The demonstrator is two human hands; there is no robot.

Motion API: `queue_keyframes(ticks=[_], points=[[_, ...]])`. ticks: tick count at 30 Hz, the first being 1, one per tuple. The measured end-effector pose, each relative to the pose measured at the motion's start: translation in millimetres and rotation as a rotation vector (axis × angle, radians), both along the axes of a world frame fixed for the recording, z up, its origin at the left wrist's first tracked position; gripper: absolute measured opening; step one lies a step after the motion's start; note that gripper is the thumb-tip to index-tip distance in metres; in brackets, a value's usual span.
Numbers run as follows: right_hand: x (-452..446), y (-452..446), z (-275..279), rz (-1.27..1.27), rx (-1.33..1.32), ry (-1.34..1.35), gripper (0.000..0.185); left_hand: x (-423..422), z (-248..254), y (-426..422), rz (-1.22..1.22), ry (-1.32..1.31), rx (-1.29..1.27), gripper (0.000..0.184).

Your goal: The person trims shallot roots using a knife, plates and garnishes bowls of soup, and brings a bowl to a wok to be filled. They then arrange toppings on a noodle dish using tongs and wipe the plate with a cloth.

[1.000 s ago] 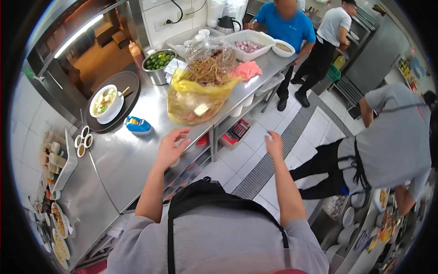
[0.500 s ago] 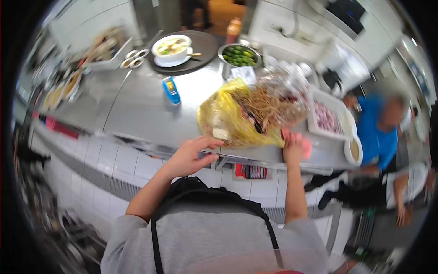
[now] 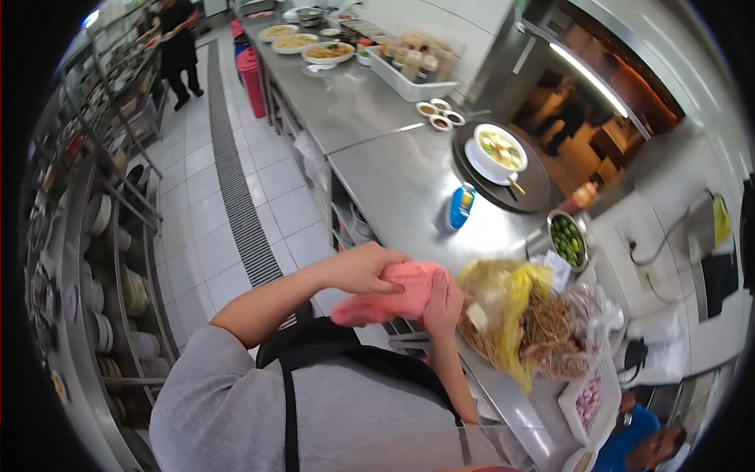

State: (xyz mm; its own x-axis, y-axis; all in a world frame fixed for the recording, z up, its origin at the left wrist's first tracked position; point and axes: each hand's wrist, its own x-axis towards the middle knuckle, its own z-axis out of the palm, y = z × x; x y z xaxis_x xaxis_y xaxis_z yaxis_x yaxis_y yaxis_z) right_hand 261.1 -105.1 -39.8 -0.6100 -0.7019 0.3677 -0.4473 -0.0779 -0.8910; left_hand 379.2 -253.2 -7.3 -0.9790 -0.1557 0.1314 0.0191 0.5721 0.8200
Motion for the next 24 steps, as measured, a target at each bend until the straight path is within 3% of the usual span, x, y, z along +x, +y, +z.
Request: queue_keyframes(ticks=[2,3,4,6,8,10,11,12,14,15,19,22,24], points=[[6,-47,-9,0.207,-0.005,-0.161,0.017,29,13,-47,0.055,-0.046,-0.064,0.036],[13,-72,-5,0.267,0.035,0.049,0.016,44,16,-72,0.080,-0.095,-0.132,0.031],[20,-96,-3,0.292,0.043,0.054,0.016,59,8,-100,0.105,-0.092,-0.123,0.031],[32,-149,1,0.342,0.160,-0.097,0.015,92,-13,-160,0.075,-0.396,-0.135,0.028],[46,-211,8,0.343,0.139,-0.114,0.015,125,-25,-210,0.096,-0.435,-0.002,0.025],[56,-277,1,0.264,0.059,-0.258,0.015,152,-40,-261,0.037,-0.040,0.243,0.024],[66,-312,1,0.277,-0.058,-0.424,0.015,167,-42,-288,0.064,-0.227,0.418,0.028],[73,-346,3,0.283,-0.060,-0.434,0.015,177,-35,-309,0.072,-0.236,0.417,0.028],[81,-406,5,0.284,-0.111,-0.500,0.017,195,-18,-343,0.189,-0.069,0.858,0.034],[83,-435,0,0.285,-0.104,-0.511,0.017,202,-15,-361,0.290,-0.009,0.949,0.036],[77,-546,-28,0.226,0.027,0.015,0.019,228,-16,-438,0.544,0.219,1.010,0.037],[48,-627,-42,0.121,-0.089,0.587,0.019,256,-39,-513,0.359,0.336,1.066,0.038],[29,-680,-39,0.062,-0.070,0.794,0.020,274,-36,-556,0.030,0.626,1.115,0.037]])
